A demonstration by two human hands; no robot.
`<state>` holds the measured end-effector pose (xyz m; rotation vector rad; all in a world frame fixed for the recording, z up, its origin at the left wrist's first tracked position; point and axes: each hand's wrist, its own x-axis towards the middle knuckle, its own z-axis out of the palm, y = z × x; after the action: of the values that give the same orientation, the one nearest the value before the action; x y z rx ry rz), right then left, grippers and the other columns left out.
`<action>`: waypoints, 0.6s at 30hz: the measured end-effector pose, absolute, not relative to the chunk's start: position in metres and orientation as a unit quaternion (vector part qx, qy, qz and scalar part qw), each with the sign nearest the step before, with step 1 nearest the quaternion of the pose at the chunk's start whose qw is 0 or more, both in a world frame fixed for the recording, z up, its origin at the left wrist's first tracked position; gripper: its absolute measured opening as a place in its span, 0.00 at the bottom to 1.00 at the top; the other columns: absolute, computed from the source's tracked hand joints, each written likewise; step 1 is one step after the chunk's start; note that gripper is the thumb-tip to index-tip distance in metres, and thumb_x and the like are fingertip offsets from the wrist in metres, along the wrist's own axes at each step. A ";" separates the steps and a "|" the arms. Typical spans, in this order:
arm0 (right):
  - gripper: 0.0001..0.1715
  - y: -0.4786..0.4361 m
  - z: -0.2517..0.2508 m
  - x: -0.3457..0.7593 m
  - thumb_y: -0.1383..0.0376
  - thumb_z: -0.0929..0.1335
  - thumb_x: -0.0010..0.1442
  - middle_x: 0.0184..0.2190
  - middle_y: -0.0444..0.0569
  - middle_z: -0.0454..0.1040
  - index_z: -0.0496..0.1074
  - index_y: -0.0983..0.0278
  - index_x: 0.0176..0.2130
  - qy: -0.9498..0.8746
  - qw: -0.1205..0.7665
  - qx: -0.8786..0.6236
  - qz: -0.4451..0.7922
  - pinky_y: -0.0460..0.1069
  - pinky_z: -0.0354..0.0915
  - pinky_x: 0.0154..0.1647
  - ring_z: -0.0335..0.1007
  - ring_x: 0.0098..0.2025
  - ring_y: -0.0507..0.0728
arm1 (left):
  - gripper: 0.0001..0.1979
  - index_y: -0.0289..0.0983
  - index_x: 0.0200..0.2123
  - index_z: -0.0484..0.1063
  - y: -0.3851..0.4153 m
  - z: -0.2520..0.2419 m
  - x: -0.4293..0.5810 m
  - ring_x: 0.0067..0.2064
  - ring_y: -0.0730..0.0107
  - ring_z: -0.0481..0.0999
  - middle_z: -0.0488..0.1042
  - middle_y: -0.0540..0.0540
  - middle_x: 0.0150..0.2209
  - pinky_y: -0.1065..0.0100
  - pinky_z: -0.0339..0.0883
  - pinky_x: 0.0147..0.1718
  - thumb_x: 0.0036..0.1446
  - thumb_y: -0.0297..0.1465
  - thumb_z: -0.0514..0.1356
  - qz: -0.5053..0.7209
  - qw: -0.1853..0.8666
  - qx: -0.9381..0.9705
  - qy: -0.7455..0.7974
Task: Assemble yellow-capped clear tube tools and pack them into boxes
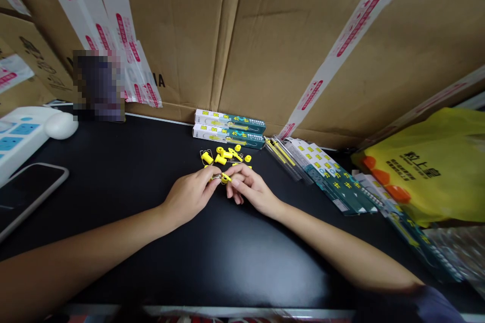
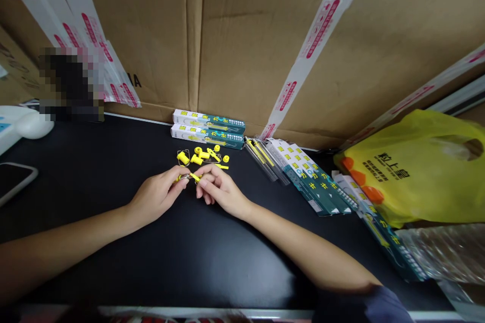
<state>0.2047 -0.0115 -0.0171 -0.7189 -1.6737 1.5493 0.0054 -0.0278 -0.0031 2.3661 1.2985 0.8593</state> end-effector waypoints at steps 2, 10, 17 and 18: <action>0.16 -0.012 -0.017 0.205 0.56 0.64 0.64 0.26 0.41 0.71 0.62 0.63 0.47 -0.658 0.357 -0.284 0.599 0.42 0.59 0.20 0.62 0.21 0.47 | 0.09 0.38 0.42 0.66 -0.028 -0.003 0.005 0.35 0.67 0.77 0.77 0.48 0.37 0.70 0.65 0.31 0.65 0.33 0.48 0.299 0.153 0.827 0.452; 0.20 -0.013 -0.015 0.206 0.56 0.64 0.63 0.25 0.42 0.71 0.63 0.63 0.51 -0.661 0.350 -0.297 0.593 0.42 0.62 0.21 0.64 0.21 0.47 | 0.08 0.39 0.41 0.65 -0.028 -0.002 0.006 0.34 0.68 0.77 0.77 0.48 0.37 0.70 0.65 0.31 0.65 0.33 0.48 0.301 0.155 0.824 0.454; 0.17 -0.016 -0.015 0.205 0.56 0.65 0.62 0.24 0.41 0.72 0.63 0.63 0.47 -0.642 0.385 -0.307 0.587 0.42 0.61 0.19 0.65 0.20 0.47 | 0.09 0.38 0.42 0.65 -0.028 -0.003 0.006 0.30 0.69 0.76 0.76 0.49 0.34 0.71 0.64 0.28 0.65 0.33 0.48 0.299 0.149 0.819 0.466; 0.16 -0.016 -0.015 0.205 0.56 0.65 0.62 0.24 0.41 0.72 0.63 0.63 0.46 -0.645 0.381 -0.304 0.589 0.42 0.61 0.19 0.65 0.20 0.47 | 0.09 0.38 0.42 0.65 -0.028 -0.003 0.006 0.30 0.69 0.76 0.76 0.49 0.34 0.71 0.64 0.28 0.65 0.33 0.48 0.299 0.150 0.819 0.466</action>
<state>0.2047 -0.0161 -0.0146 -0.7765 -1.6458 1.5041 0.0061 -0.0281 -0.0030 2.3538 1.3396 0.8578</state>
